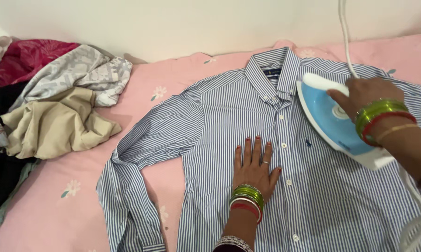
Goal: The person irons a blue and white striped shirt laid out on a bed. They use a blue and white electric iron, moving it across the collar, sleeves, and body of the shirt while holding the fabric flat with their left hand.
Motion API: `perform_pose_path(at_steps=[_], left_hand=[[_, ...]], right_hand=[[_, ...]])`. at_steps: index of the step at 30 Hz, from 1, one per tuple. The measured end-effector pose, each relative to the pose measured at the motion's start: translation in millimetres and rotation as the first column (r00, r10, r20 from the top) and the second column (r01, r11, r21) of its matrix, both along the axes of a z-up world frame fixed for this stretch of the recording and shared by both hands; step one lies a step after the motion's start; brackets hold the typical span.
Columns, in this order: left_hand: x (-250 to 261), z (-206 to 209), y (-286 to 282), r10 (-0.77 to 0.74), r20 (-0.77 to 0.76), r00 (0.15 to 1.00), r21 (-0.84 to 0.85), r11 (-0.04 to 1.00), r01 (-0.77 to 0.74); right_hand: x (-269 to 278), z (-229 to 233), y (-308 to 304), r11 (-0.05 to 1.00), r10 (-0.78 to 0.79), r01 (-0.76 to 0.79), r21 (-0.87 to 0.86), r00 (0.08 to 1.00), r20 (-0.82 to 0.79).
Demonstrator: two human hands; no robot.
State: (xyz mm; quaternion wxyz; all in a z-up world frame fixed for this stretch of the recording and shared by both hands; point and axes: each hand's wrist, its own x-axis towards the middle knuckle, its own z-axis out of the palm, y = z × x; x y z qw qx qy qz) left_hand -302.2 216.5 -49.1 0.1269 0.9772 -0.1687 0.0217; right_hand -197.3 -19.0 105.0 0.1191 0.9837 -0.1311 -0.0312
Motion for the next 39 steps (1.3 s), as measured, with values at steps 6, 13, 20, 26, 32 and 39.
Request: perform_pose_path(at_steps=[6,13,20,26,32,39], left_hand=[[1,4,1,-0.014,0.022,1.000,-0.050,0.999,0.015],[1,1,1,-0.024,-0.024,0.999,-0.078,0.997,0.022],[-1,-3,1,0.002,-0.018,1.000,-0.113,0.994,-0.004],[0,-3,2,0.007,0.050,0.999,-0.092,0.996,-0.003],[-8,0,2,0.033,0.050,0.998,-0.110,0.994,-0.027],[-58,-12,22,0.141,0.134,0.981,-0.102,0.987,-0.128]], right_hand=[[60,-8,3,1.000,0.027,-0.029,0.012,0.993,0.119],[98,-16,-5,0.999,-0.010,0.017,-0.050,0.990,0.139],[95,-5,-9,0.998,-0.061,0.064,-0.017,0.991,0.121],[51,3,-19,0.995,0.094,-0.090,-0.038,0.991,0.094],[-40,-10,-14,0.987,0.146,-0.148,-0.054,0.988,-0.049],[-71,-33,4,0.992,0.101,-0.106,-0.064,0.991,-0.083]])
